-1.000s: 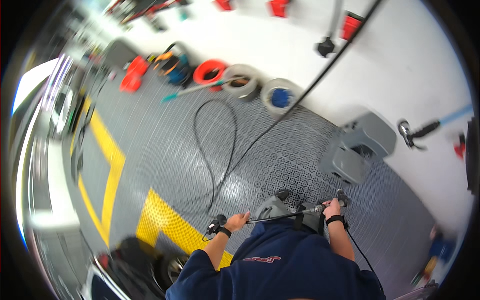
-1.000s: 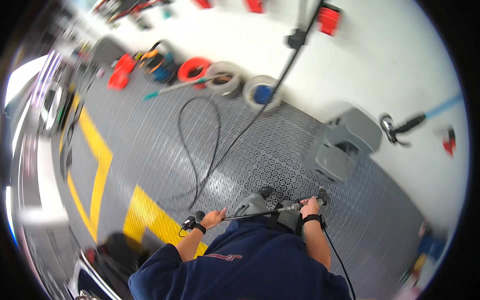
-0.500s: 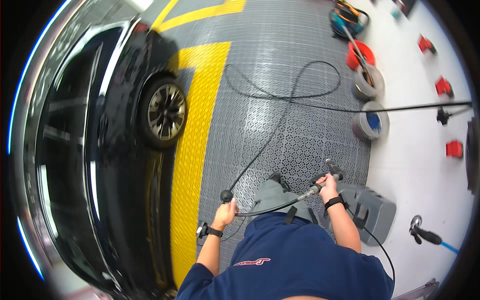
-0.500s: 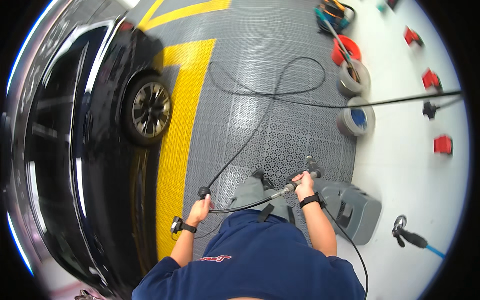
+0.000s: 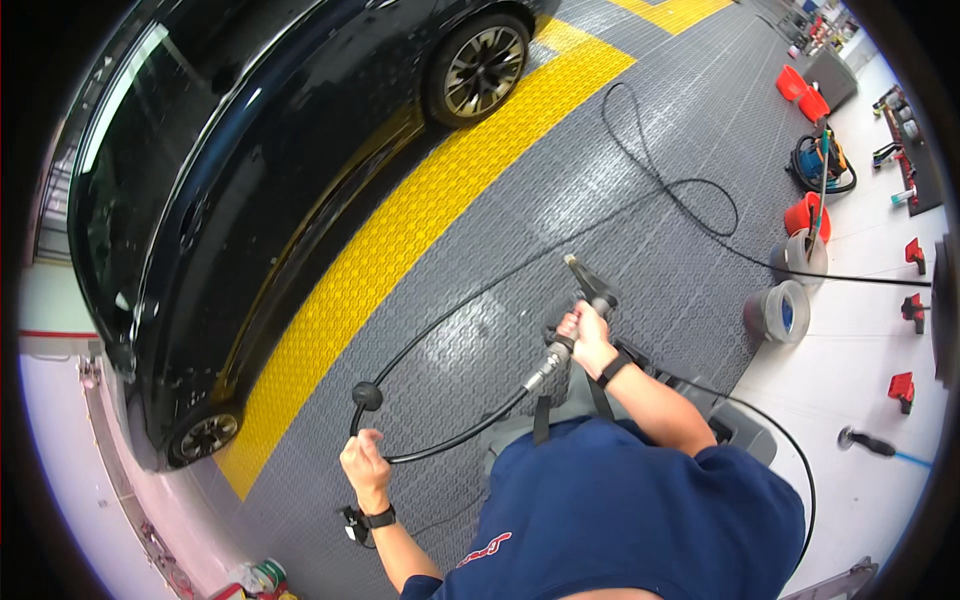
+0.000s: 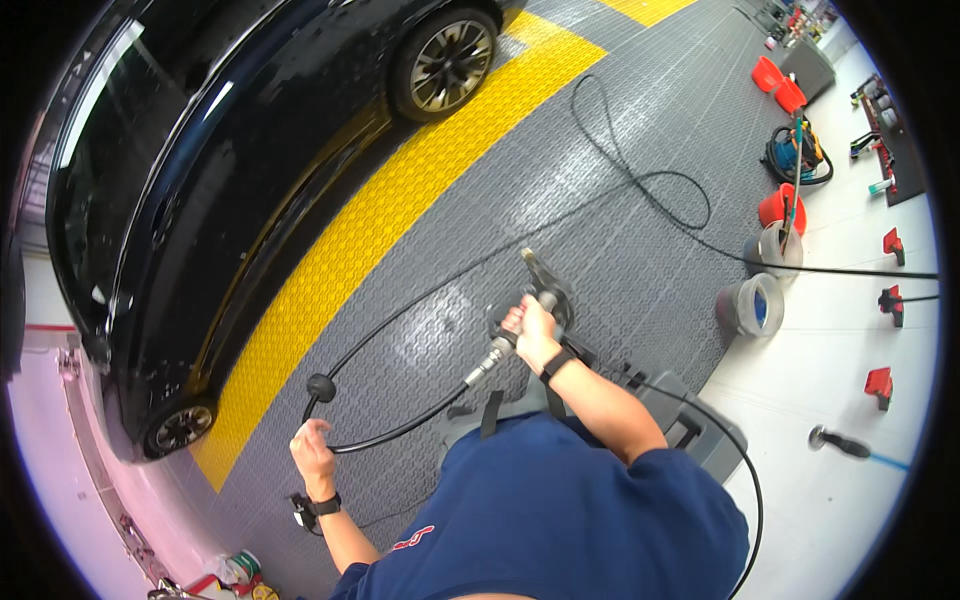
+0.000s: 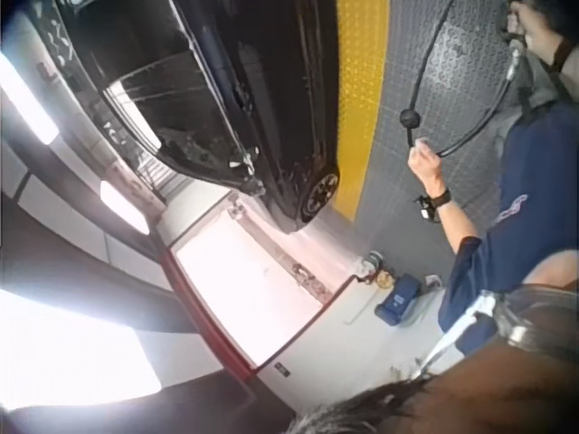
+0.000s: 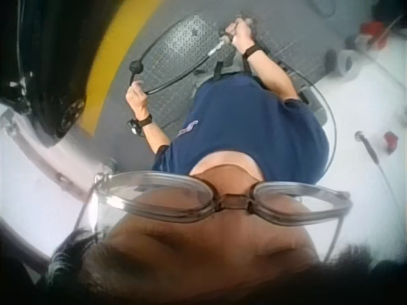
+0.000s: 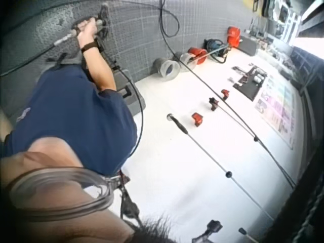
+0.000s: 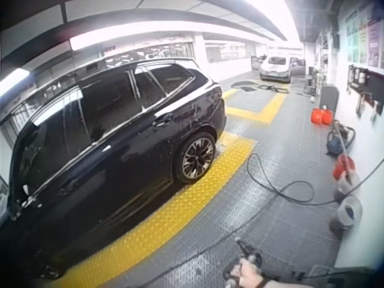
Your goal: The person uses a high-pressure water spray gun to rinse a black SUV in a car wash bay. They systematically spray the roof, hood, windshield, sides, wheels, and rear of the vehicle, moving around the car to cover all surfaces.
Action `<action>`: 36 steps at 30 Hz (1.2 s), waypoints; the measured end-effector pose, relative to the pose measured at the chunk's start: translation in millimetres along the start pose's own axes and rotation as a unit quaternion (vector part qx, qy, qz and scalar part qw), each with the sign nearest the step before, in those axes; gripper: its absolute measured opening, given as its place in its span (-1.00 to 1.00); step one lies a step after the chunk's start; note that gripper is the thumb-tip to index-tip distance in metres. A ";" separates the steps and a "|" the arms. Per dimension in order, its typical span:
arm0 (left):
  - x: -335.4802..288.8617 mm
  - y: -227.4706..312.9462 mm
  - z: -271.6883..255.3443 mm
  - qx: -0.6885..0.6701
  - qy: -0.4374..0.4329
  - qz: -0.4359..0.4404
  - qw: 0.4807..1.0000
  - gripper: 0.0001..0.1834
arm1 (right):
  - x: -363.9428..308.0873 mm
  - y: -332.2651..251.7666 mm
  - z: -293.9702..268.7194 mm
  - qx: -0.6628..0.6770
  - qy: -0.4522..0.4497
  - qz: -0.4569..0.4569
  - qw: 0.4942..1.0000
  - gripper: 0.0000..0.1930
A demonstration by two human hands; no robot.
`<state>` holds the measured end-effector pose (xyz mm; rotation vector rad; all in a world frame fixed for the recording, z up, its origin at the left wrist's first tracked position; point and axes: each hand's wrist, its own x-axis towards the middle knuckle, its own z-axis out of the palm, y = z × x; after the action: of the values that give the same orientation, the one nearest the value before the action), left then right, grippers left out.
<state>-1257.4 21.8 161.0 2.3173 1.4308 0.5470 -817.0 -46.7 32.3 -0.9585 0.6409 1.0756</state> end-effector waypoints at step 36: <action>-391.3 -296.3 -427.4 0.126 0.206 -0.240 0.940 -0.81 | -173.4 783.7 191.7 -0.621 -0.160 0.307 0.703 -0.78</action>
<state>-1858.2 -163.0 329.6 1.9759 2.2966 0.7609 -1611.9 173.7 5.9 -1.6753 -0.2288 2.3442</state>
